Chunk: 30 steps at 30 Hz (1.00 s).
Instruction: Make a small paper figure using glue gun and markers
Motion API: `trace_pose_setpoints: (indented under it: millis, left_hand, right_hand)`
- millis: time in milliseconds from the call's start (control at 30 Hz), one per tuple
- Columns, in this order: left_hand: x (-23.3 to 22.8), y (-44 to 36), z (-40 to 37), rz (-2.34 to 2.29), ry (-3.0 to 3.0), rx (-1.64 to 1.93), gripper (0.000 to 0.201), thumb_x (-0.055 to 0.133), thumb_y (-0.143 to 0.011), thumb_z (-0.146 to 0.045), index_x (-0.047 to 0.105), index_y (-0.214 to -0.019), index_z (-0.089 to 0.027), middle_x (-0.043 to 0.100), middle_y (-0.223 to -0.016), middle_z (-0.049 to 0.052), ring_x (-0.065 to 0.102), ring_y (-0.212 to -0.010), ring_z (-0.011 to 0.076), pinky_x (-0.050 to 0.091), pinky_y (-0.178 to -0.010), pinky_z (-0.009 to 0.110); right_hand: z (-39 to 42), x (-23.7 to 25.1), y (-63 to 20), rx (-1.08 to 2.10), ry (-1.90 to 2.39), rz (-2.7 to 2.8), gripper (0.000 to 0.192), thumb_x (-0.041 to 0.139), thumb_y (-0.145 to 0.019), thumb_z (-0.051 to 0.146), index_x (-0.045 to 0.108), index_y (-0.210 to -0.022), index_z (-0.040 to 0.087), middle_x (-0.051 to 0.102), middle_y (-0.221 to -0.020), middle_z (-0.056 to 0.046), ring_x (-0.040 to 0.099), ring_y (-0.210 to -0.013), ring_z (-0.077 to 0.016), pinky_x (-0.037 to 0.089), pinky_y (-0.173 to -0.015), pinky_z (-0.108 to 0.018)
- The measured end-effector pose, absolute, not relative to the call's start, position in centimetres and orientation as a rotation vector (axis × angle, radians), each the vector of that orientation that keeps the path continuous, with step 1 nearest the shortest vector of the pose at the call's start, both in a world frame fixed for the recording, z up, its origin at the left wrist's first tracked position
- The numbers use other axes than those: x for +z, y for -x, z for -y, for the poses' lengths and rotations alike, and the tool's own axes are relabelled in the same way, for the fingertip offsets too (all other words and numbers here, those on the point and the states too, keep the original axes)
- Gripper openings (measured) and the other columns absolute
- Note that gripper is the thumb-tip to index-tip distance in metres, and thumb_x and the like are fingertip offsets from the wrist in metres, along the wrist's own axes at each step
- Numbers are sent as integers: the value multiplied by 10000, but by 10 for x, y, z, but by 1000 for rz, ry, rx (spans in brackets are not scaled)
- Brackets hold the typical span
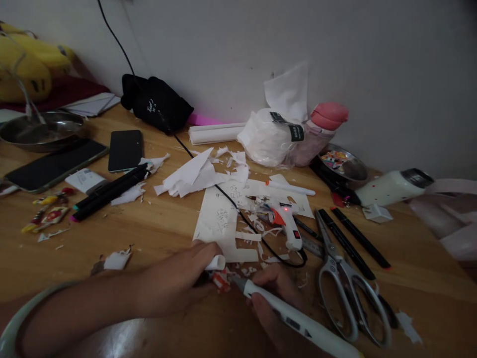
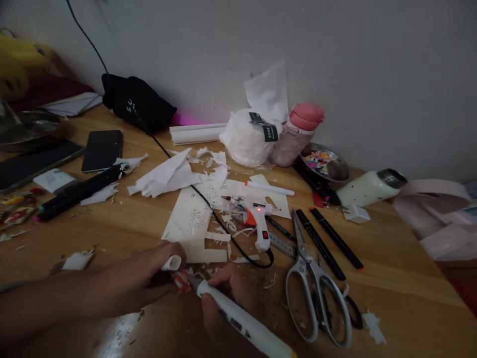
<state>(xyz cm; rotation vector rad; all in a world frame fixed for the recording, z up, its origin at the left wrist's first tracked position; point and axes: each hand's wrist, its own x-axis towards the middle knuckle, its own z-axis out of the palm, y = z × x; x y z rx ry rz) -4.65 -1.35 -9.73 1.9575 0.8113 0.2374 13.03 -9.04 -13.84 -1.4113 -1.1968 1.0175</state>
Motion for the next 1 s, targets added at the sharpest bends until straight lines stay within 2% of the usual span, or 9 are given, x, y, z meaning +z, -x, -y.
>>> trace_pose_setpoints:
  millis: [233,467,700,1000]
  left_hand:
    - [-103,42,21,-869,-1574,314,178,523,-769,-240,388,-880,-207,532,-809,-13,522,-728,129,437,-633,236]
    - [-95,46,15,-907,-2010,164,180,557,-727,-278,501,-882,-206,534,-903,24,492,-855,192,392,-730,308]
    - [-94,44,15,-900,-2083,160,112,529,-756,-273,494,-828,-196,525,-865,15,470,-828,185,355,-738,311]
    - [-99,41,15,-965,-2080,159,154,556,-738,-300,490,-825,-191,517,-852,18,459,-827,196,351,-706,307]
  right_hand:
    - [95,-143,-136,994,1328,1174,183,491,-735,365,391,-729,211,431,-538,14,340,-424,-93,204,-390,-223]
    - [89,-129,-131,996,1501,1326,132,496,-655,306,433,-622,195,403,-463,37,325,-400,-76,190,-402,-211]
    - [83,-131,-137,1109,1440,1500,136,483,-679,312,433,-678,185,467,-503,25,363,-416,-74,230,-391,-187]
    - [80,-131,-139,1071,1424,1629,145,475,-706,307,424,-675,175,452,-487,35,350,-404,-58,223,-393,-177]
